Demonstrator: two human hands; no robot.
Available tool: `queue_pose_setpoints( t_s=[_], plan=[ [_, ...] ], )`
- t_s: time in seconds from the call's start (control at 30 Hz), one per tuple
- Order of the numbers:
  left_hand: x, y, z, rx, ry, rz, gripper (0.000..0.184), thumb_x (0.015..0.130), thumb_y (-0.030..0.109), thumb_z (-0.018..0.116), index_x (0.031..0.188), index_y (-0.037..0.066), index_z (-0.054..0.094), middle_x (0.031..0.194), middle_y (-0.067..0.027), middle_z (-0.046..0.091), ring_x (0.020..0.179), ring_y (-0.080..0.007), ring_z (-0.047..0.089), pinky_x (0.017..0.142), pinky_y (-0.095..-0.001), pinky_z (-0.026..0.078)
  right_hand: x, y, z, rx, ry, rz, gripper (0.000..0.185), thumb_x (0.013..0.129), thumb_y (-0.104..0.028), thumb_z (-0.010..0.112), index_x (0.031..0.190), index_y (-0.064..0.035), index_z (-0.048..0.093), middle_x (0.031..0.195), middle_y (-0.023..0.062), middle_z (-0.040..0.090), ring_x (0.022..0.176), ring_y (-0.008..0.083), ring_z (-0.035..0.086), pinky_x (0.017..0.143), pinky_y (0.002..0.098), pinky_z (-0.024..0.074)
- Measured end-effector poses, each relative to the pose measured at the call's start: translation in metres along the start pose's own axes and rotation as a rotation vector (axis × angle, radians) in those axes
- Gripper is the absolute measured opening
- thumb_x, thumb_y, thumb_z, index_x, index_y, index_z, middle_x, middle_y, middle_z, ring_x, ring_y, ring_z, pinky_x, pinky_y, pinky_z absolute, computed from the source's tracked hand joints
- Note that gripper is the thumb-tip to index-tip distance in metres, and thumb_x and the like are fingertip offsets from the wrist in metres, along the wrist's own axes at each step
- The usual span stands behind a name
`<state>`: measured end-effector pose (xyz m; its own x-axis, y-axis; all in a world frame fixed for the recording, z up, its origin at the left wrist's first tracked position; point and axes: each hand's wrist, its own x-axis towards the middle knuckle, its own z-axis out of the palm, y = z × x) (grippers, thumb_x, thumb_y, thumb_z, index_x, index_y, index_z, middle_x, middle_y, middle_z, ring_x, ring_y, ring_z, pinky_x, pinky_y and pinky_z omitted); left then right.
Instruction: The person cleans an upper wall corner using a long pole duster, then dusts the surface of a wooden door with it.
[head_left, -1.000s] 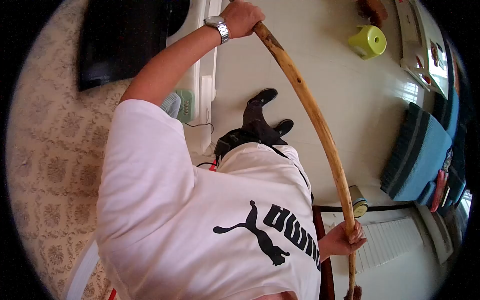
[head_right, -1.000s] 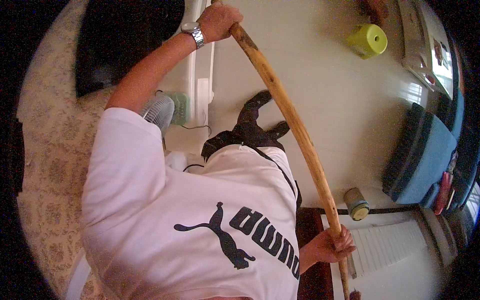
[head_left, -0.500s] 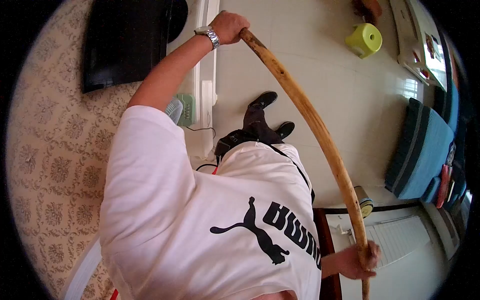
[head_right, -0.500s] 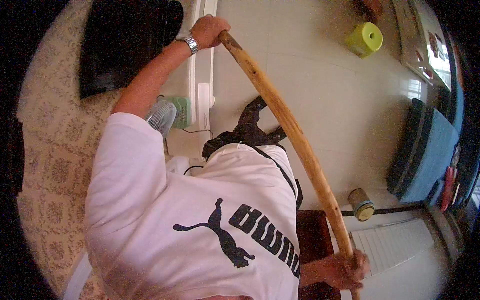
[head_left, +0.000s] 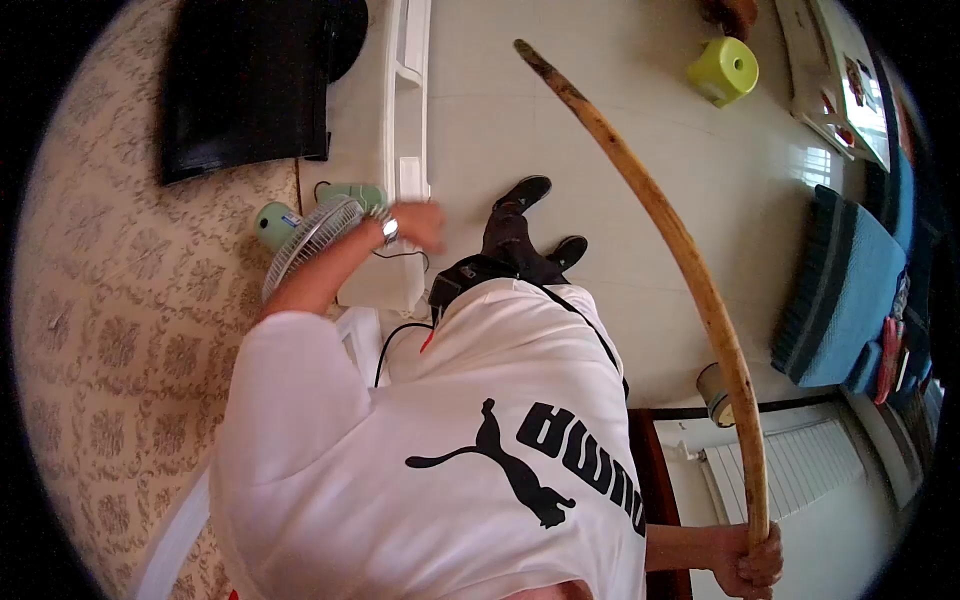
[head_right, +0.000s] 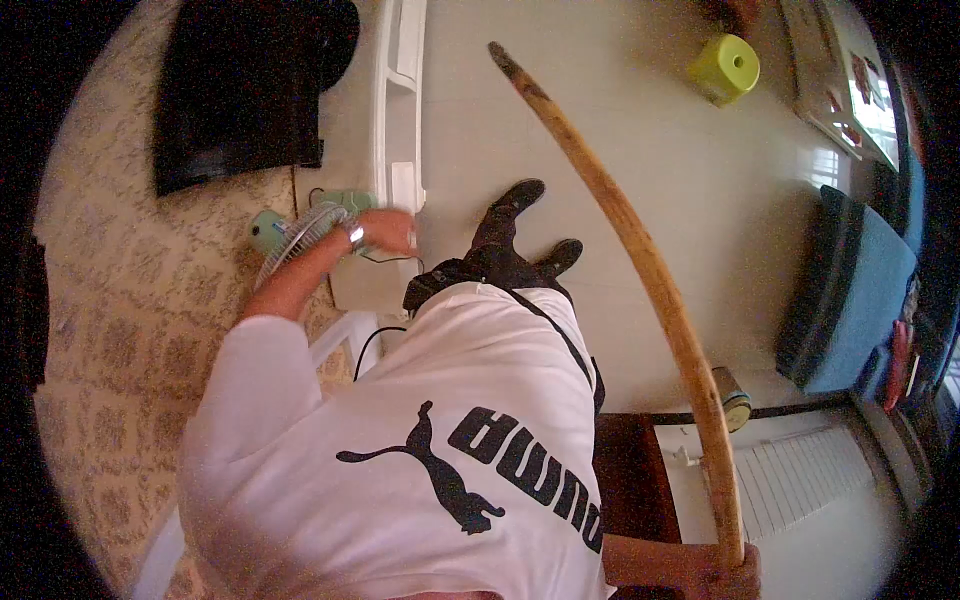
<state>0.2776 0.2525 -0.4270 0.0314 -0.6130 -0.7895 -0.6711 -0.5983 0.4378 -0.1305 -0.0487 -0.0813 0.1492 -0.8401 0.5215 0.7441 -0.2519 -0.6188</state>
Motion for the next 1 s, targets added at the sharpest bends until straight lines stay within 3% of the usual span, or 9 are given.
queue_pose_setpoints(
  t_s=[0.07, 0.23, 0.3, 0.37, 0.5, 0.6, 0.83, 0.93, 1.0],
  plan=[
    [-0.027, 0.042, -0.008, -0.306, -0.376, -0.212, 0.05, 0.069, 0.045, 0.061, 0.09, 0.0, 0.063, 0.084, -0.0203, 0.063, 0.08, -0.0309, 0.062, 0.07, -0.0443, 0.048, 0.004, -0.001, 0.005, -0.144, 0.041, -0.081, 0.043, 0.095, -0.034, 0.036, 0.055, -0.0163, 0.035, 0.044, -0.006, 0.032, 0.036, 0.0054, 0.031, 0.041, 0.0219, 0.0358],
    [-0.013, 0.028, 0.039, -0.117, -0.132, -0.056, 0.048, 0.07, 0.047, 0.058, 0.087, 0.002, 0.063, 0.071, -0.0195, 0.062, 0.069, -0.0346, 0.062, 0.062, -0.0447, 0.048, 0.013, -0.009, 0.003, -0.136, 0.002, -0.093, 0.043, 0.094, -0.036, 0.039, 0.055, -0.0155, 0.037, 0.044, -0.0059, 0.034, 0.036, 0.0067, 0.034, 0.043, 0.0234, 0.0375],
    [-0.007, 0.033, 0.036, -0.012, -0.075, -0.075, 0.044, 0.068, 0.04, 0.057, 0.088, 0.001, 0.063, 0.068, -0.0197, 0.062, 0.067, -0.037, 0.062, 0.061, -0.045, 0.049, 0.011, -0.011, -0.004, -0.104, 0.0, -0.104, 0.044, 0.094, -0.036, 0.038, 0.055, -0.0158, 0.036, 0.043, -0.0063, 0.033, 0.036, 0.0064, 0.033, 0.044, 0.0243, 0.0383],
    [-0.006, 0.044, 0.031, 0.095, -0.063, -0.094, 0.038, 0.068, 0.036, 0.057, 0.083, 0.002, 0.065, 0.07, -0.0189, 0.063, 0.069, -0.0356, 0.062, 0.061, -0.0453, 0.049, 0.006, -0.009, -0.014, -0.35, 0.132, -0.182, 0.043, 0.089, -0.021, 0.044, 0.047, -0.0143, 0.038, 0.039, -0.0044, 0.036, 0.037, 0.008, 0.038, 0.051, 0.0224, 0.038],
    [-0.002, 0.068, 0.022, 0.23, 0.005, -0.196, 0.029, 0.065, 0.027, 0.058, 0.078, 0.004, 0.068, 0.077, -0.018, 0.065, 0.074, -0.034, 0.063, 0.063, -0.0448, 0.05, 0.006, 0.012, 0.003, -0.256, 0.288, -0.169, 0.042, 0.088, -0.021, 0.045, 0.047, -0.0148, 0.038, 0.038, -0.0046, 0.037, 0.036, 0.007, 0.038, 0.048, 0.0211, 0.0376],
    [0.004, 0.071, 0.021, 0.249, -0.012, -0.218, 0.028, 0.063, 0.029, 0.059, 0.074, 0.004, 0.067, 0.076, -0.0171, 0.065, 0.072, -0.0354, 0.064, 0.062, -0.0457, 0.05, 0.013, 0.007, -0.004, -0.148, 0.145, -0.096, 0.041, 0.088, -0.021, 0.045, 0.048, -0.0151, 0.039, 0.037, -0.0056, 0.036, 0.034, 0.0072, 0.039, 0.044, 0.021, 0.0387],
    [0.012, 0.08, 0.013, 0.189, -0.142, -0.294, 0.033, 0.067, 0.029, 0.058, 0.083, 0.002, 0.068, 0.086, -0.02, 0.065, 0.081, -0.0341, 0.064, 0.07, -0.0441, 0.05, 0.01, -0.008, -0.008, -0.024, 0.161, -0.119, 0.039, 0.088, -0.021, 0.045, 0.05, -0.0152, 0.04, 0.038, -0.005, 0.037, 0.033, 0.0059, 0.038, 0.043, 0.021, 0.039],
    [0.011, 0.08, 0.012, 0.209, -0.154, -0.243, 0.035, 0.07, 0.033, 0.056, 0.08, 0.002, 0.067, 0.082, -0.0204, 0.065, 0.078, -0.0348, 0.064, 0.067, -0.044, 0.05, 0.008, -0.012, -0.011, -0.126, 0.223, -0.193, 0.037, 0.086, -0.019, 0.048, 0.05, -0.0155, 0.039, 0.039, -0.0046, 0.04, 0.032, 0.0057, 0.037, 0.045, 0.0211, 0.0399],
    [0.009, 0.084, 0.011, 0.177, -0.154, -0.257, 0.032, 0.07, 0.03, 0.054, 0.078, 0.002, 0.067, 0.08, -0.0214, 0.064, 0.076, -0.0355, 0.064, 0.064, -0.0438, 0.051, 0.002, -0.023, -0.021, -0.229, 0.416, -0.299, 0.035, 0.085, -0.016, 0.05, 0.051, -0.0155, 0.04, 0.04, -0.0046, 0.041, 0.032, 0.0057, 0.037, 0.047, 0.0213, 0.0408]
  ],
)
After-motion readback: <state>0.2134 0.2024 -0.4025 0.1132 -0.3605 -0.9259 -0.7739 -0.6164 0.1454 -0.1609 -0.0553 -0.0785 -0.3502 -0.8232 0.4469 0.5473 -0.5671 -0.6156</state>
